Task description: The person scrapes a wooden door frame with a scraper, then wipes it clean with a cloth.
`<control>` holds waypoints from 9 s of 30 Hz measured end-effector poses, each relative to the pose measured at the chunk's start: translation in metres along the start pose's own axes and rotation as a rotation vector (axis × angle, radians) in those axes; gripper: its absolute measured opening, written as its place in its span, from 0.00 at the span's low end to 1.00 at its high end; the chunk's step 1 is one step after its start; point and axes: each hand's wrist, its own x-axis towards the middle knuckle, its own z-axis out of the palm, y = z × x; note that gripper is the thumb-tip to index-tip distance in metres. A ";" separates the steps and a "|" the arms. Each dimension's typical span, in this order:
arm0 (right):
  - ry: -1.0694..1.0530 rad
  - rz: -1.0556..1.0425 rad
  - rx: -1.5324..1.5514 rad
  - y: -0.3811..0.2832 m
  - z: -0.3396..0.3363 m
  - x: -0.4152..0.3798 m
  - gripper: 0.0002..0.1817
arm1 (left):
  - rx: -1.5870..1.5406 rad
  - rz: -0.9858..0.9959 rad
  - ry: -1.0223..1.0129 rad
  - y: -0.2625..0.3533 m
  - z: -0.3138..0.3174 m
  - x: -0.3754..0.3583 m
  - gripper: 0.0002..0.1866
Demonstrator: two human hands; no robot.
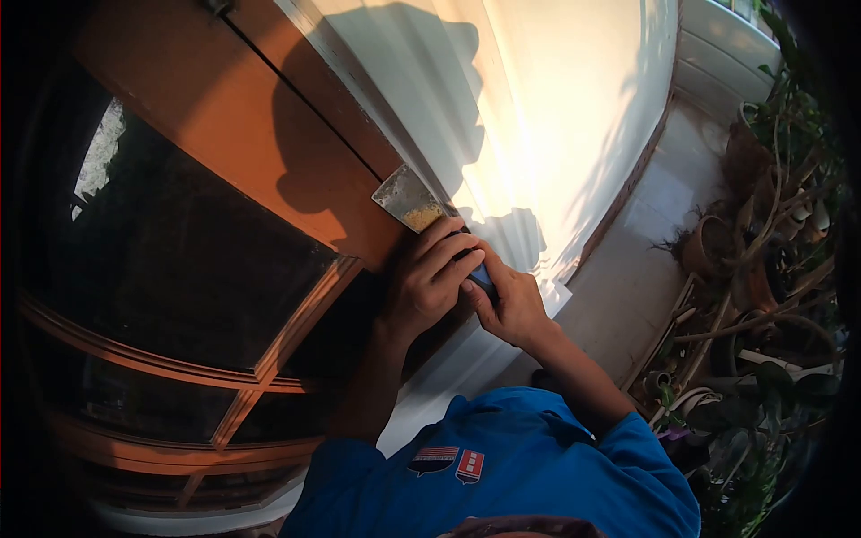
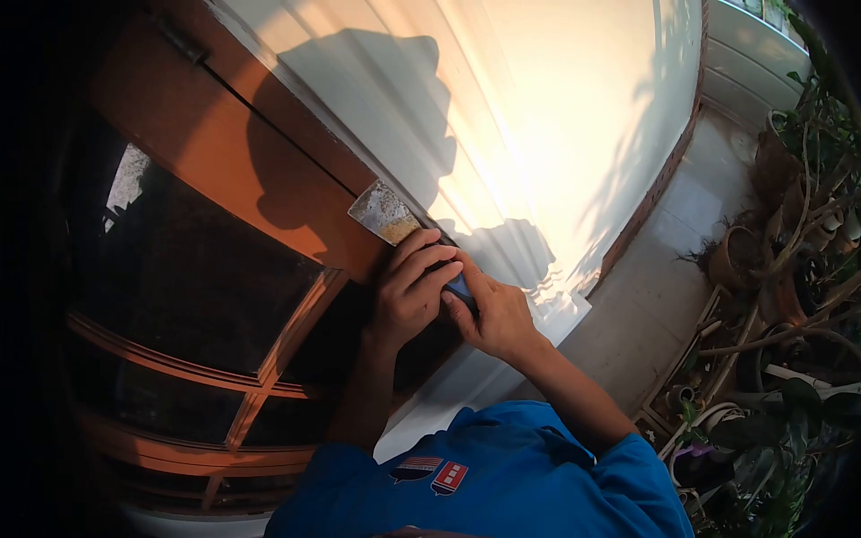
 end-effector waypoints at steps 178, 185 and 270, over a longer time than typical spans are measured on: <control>0.221 -0.852 -0.001 -0.068 0.025 0.160 0.41 | -0.885 -0.431 0.086 0.087 -0.076 -0.057 0.21; 0.201 -0.849 -0.025 0.053 0.075 0.073 0.41 | -0.900 -0.404 0.212 0.078 -0.077 -0.092 0.19; 0.435 -0.853 -0.001 -0.092 0.026 0.188 0.36 | -0.974 0.201 0.217 0.008 -0.109 0.034 0.16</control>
